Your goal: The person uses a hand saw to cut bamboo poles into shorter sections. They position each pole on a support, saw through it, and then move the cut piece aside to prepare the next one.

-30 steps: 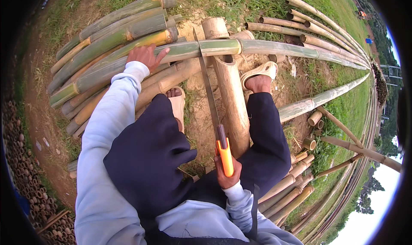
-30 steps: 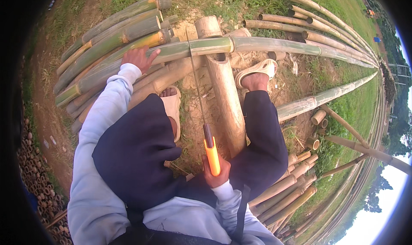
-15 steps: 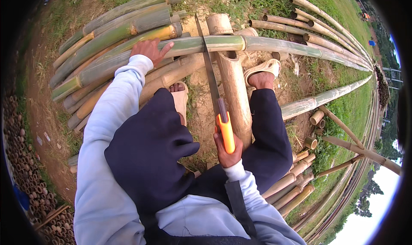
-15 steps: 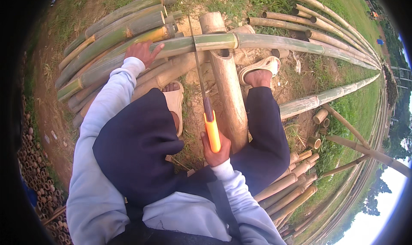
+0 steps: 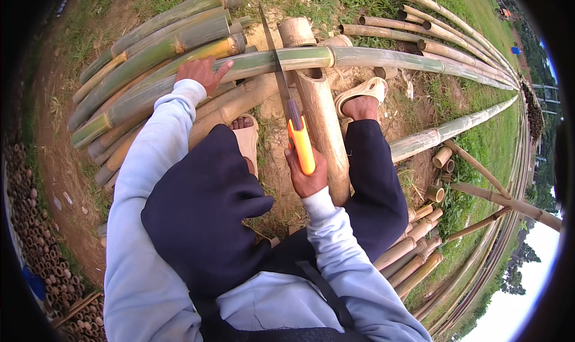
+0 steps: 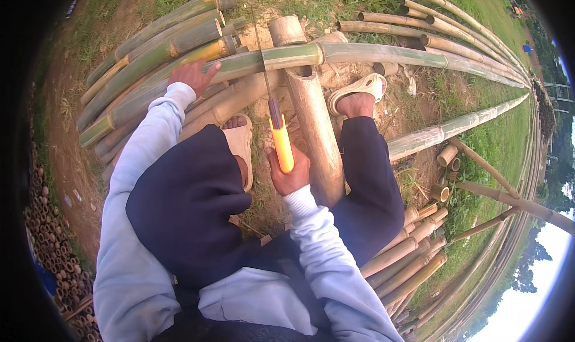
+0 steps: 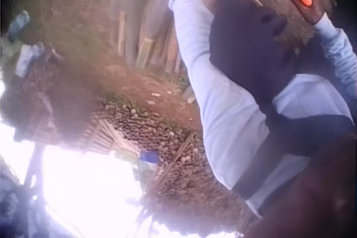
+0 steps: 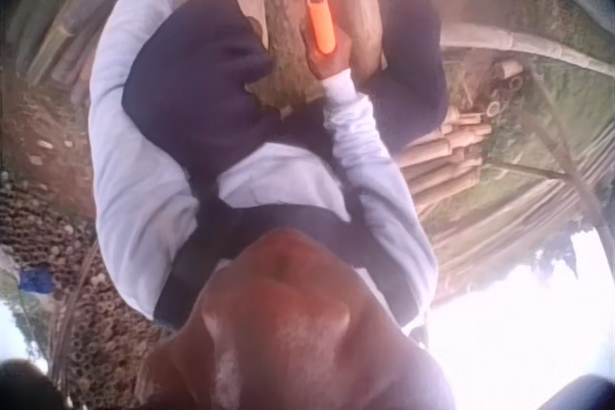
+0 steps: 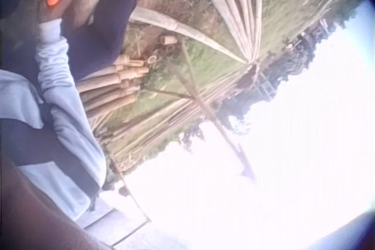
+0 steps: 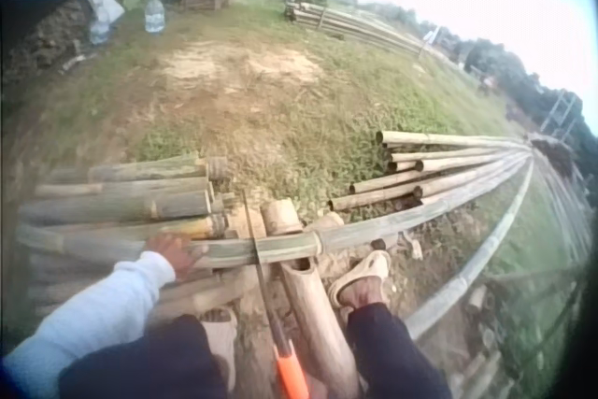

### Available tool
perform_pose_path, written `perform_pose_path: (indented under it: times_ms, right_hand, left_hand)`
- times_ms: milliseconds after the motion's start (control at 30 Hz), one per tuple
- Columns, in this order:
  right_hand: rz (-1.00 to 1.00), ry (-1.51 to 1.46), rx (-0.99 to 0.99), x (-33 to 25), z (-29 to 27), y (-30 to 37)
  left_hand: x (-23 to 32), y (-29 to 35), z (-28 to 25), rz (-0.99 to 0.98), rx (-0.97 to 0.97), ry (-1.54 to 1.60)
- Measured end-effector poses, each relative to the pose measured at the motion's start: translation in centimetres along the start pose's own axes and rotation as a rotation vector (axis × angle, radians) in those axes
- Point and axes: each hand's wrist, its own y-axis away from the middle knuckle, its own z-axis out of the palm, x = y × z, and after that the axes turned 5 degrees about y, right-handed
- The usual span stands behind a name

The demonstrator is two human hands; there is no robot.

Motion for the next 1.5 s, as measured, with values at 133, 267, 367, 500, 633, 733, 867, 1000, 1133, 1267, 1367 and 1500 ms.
perform_pose_path:
  times_ms: [133,267,367,500,633,733,867,1000,1133,1267,1367,1500]
  right_hand:
    - [0.169,0.015,-0.012,1.0,-4.8,12.8]
    - [0.003,0.040,0.042,0.4,-2.6,5.3]
    - [-0.152,-0.057,0.102,-0.1,1.4,-6.2]
    - [-0.114,-0.012,0.062,-1.2,1.3,-5.1]
    - [0.134,-0.010,0.015,1.0,-2.8,9.8]
    - [0.090,0.053,0.044,-0.6,-4.2,12.4]
    - [-0.021,0.040,0.020,0.6,0.1,-1.3]
    - [-0.123,-0.045,0.065,-0.1,2.4,-7.2]
    - [0.061,-0.062,0.038,1.4,-0.7,3.2]
    - [0.113,0.028,0.053,0.4,-4.2,13.8]
    - [0.020,0.004,0.062,1.7,-1.9,5.9]
    - [-0.105,-0.017,0.046,0.5,2.1,-7.0]
  left_hand:
    - [0.5,0.0,-0.4,-0.008,-0.022,-0.015]
    - [1.0,0.1,-0.9,-0.023,-0.050,-0.025]
    - [2.0,-0.3,-0.8,0.014,-0.008,-0.021]
    - [-0.4,-0.1,0.7,0.031,0.051,0.025]
    - [0.1,0.3,0.1,0.008,0.047,-0.011]
    - [0.6,0.5,-0.1,-0.046,-0.016,0.006]
    - [0.9,0.3,-0.1,-0.017,0.008,-0.016]
    - [1.1,0.0,-0.7,-0.012,-0.013,-0.010]
    - [0.2,0.2,-0.7,0.007,-0.031,-0.018]
    - [0.2,0.0,-0.1,-0.014,-0.028,-0.001]
    - [0.6,0.0,-0.6,-0.028,-0.023,-0.003]
    - [1.6,-0.8,-0.9,0.003,-0.044,-0.008]
